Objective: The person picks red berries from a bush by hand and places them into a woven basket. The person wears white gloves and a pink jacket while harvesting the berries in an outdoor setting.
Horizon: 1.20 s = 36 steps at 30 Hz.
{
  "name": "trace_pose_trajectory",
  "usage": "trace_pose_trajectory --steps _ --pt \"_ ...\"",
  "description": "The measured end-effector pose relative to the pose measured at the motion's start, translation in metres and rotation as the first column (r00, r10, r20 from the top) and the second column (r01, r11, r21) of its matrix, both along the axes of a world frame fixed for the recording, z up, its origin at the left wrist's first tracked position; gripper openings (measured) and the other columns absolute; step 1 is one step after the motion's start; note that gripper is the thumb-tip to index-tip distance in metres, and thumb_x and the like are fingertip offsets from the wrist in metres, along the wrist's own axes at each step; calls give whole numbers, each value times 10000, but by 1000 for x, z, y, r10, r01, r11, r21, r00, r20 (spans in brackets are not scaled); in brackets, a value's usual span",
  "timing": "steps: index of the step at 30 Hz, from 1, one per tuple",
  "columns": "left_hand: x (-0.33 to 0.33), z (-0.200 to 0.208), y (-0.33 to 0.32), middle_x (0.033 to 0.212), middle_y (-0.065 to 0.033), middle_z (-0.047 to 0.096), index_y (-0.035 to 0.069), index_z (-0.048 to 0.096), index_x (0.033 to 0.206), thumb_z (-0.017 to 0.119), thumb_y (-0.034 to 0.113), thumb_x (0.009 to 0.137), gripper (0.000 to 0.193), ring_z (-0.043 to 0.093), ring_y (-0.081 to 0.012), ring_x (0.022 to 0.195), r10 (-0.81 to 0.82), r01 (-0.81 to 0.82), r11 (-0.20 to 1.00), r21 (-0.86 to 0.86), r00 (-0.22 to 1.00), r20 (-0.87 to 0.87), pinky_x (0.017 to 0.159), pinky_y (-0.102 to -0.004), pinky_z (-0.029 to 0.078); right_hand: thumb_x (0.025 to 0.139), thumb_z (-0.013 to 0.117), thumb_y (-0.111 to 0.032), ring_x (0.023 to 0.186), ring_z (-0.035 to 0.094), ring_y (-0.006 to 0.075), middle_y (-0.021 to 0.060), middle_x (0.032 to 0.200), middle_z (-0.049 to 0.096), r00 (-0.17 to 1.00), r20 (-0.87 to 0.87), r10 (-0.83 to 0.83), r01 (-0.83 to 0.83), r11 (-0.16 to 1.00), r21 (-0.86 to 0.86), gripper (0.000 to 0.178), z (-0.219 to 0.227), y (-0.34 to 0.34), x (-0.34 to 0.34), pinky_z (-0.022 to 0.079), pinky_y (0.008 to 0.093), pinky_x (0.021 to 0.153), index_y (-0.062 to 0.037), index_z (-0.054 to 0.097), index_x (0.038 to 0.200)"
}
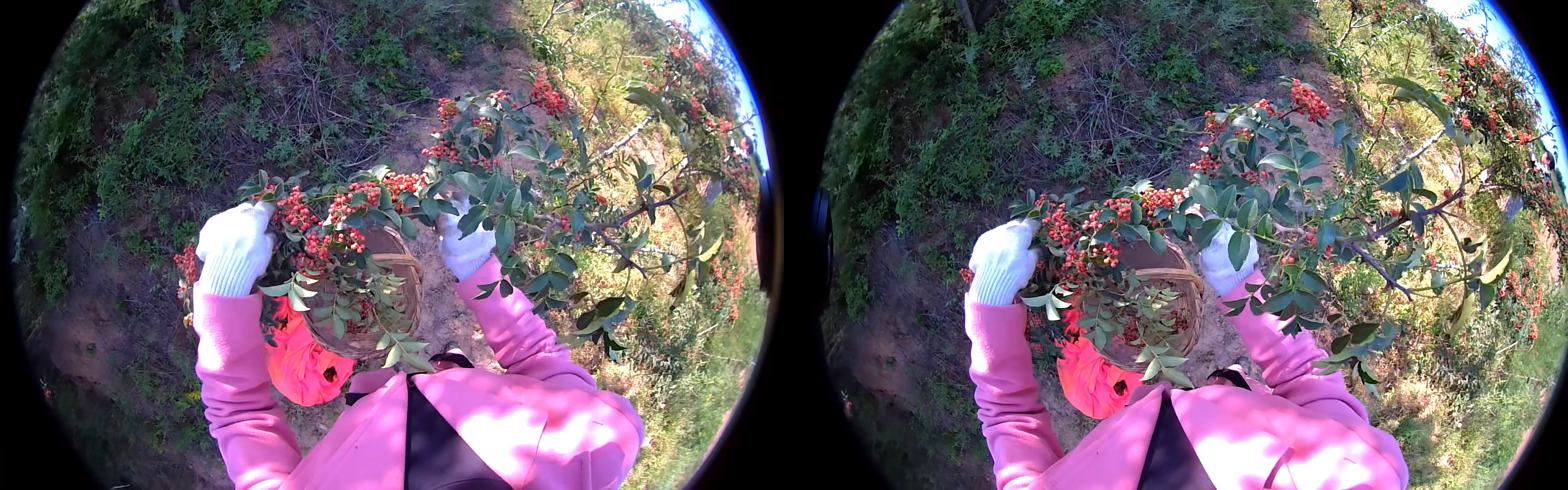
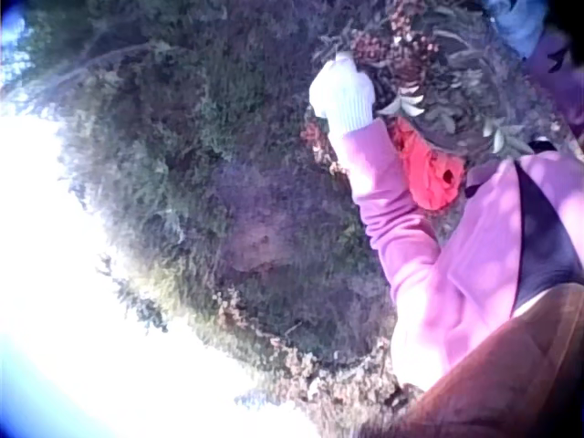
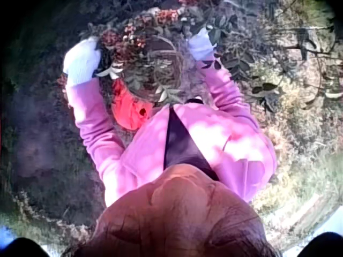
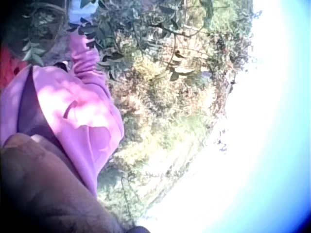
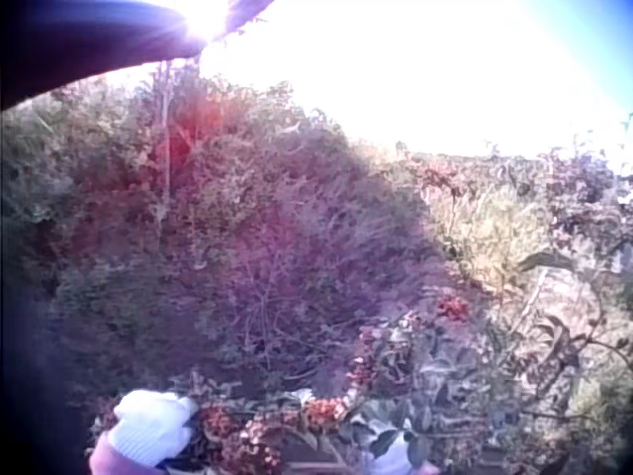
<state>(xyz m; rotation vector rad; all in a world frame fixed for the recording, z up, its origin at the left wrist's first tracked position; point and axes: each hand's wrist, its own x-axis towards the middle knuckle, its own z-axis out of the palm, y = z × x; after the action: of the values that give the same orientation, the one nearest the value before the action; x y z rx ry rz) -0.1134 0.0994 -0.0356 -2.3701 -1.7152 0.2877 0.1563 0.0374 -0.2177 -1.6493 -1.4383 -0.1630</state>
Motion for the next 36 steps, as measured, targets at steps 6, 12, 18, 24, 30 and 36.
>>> trace_pose_trajectory --steps 6,12,18,24,30,36 --pt "-7 25 -22 1004 -131 662 92 621 1121 591 189 859 282 656 -253 900 -248 85 925 371 874 418 769 -342 507 792 614 -173 804 616 322 107 874 635 980 183 79 -88 995 42 168 2 -15 -3 490 404 693 -93 633 939" --pt "48 26 -51 858 -126 674 37 661 1007 663 296 811 325 663 -229 781 -313 266 949 169 734 602 712 -298 501 743 660 -108 788 619 321 103 905 637 988 94 122 -126 991 38 198 4 -31 0 499 383 657 -77 627 936" --pt "84 22 -28 886 -94 681 78 654 1059 629 319 855 317 664 -185 768 -291 309 948 70 758 584 714 -296 501 745 601 -32 793 593 304 110 874 597 966 170 194 -200 979 23 293 4 -62 -2 489 367 667 -71 587 1035" --pt "145 31 -15 915 -63 685 113 631 1119 617 346 872 339 653 -128 809 -315 351 934 59 737 597 753 -273 489 743 598 -34 782 590 302 107 891 590 987 64 145 -145 989 -11 313 6 -94 -8 485 373 669 -75 586 1053" --pt "218 37 -28 1043 -63 660 97 618 1147 672 396 826 442 635 -95 841 -323 545 838 26 458 828 781 -260 487 749 593 -46 794 588 300 107 901 590 983 -8 186 -186 983 4 308 -1 -102 -5 483 375 676 -77 587 1055" --pt "271 47 -60 1260 -103 513 165 490 1280 669 467 747 638 613 -295 967 -908 818 407 406 315 276 818 -386 505 755 588 -57 806 585 299 107 911 590 979 -50 199 -199 980 4 303 -5 -108 -4 481 376 684 -78 587 1058"
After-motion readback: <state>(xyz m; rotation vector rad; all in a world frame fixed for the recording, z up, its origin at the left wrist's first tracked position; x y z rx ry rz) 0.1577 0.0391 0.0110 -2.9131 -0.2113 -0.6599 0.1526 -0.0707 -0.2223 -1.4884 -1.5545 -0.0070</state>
